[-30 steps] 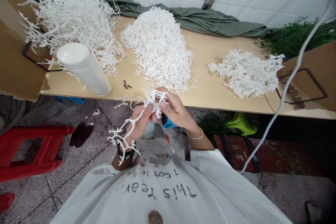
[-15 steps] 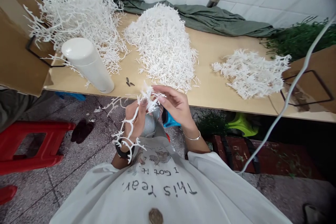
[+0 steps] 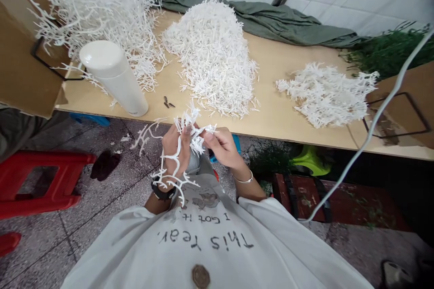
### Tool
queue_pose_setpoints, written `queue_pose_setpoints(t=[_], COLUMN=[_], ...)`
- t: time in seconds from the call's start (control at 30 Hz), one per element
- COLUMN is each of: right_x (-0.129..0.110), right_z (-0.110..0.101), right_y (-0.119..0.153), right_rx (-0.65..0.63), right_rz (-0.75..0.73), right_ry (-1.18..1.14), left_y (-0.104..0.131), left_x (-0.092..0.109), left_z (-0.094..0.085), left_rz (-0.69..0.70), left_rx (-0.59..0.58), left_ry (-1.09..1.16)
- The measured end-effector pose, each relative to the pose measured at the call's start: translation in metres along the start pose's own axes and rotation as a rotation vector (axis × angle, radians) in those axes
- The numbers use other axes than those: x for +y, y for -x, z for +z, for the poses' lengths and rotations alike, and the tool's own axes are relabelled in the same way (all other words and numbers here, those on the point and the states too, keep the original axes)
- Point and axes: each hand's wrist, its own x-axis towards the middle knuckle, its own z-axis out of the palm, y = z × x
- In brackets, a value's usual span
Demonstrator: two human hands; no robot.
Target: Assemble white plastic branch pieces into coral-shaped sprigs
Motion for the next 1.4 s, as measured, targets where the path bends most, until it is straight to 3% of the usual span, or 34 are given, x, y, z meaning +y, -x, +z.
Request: queue_pose_setpoints(t=[0.07,0.13,0.27,0.33,0.4,0.5,0.57,0.67,0.73,0.83,0.9,0.97,1.07,1.23,1.33,1.4], right_x=[0.001,0.000,-0.007,-0.012,-0.018,-0.025,-0.026,-0.020,-0.009,0.017,0.037,0.054,0.069,0.082,0.081,0.069], right_z=[0.007,0.015,0.029,0.032,0.032,0.021,0.006,-0.022,-0.043,-0.075,-0.093,-0.105,-0.108,-0.108,-0.111,-0.102], right_y=[0.003,0.004,-0.001,-0.006,-0.009,-0.011,-0.012,-0.018,-0.025,-0.040,-0.048,-0.055,-0.064,-0.085,-0.091,-0.087], right_rx=[0.043,0.078,0.176,0.204,0.179,0.087,0.124,0.221,0.339,0.537,0.468,0.339,0.311,0.538,0.660,0.656], right_rz=[0.020,0.020,0.036,0.017,-0.068,-0.202,-0.279,-0.434,-0.414,-0.064,0.221,0.419,0.499,0.479,0.383,0.256], right_ry=[-0.148,-0.350,-0.757,-0.881,-0.983,-1.125,-1.119,-0.830,-0.425,0.450,0.959,1.245,1.352,1.265,1.165,0.961], left_y=[0.001,0.002,0.002,0.003,0.003,0.000,-0.003,-0.008,-0.010,-0.011,-0.012,-0.013,-0.014,-0.015,-0.015,-0.016], left_x=[0.001,0.004,0.008,0.009,0.010,0.015,0.020,0.026,0.026,0.021,0.017,0.013,0.009,0.006,0.006,0.007], left_z=[0.006,0.012,0.019,0.020,0.019,0.014,0.010,0.008,0.010,0.012,0.013,0.013,0.013,0.013,0.012,0.012], left_rz=[0.029,-0.041,-0.356,-0.465,-0.525,-0.557,-0.544,-0.490,-0.455,-0.366,-0.298,-0.249,-0.215,-0.210,-0.188,-0.184], left_rx=[0.085,0.149,-0.011,-0.075,-0.079,0.032,0.091,0.072,0.041,0.008,0.009,0.023,0.035,0.007,-0.026,-0.038], left_ry=[0.081,0.278,0.796,0.951,1.024,1.046,1.082,1.215,1.275,1.264,1.222,1.174,1.110,1.009,1.012,1.001])
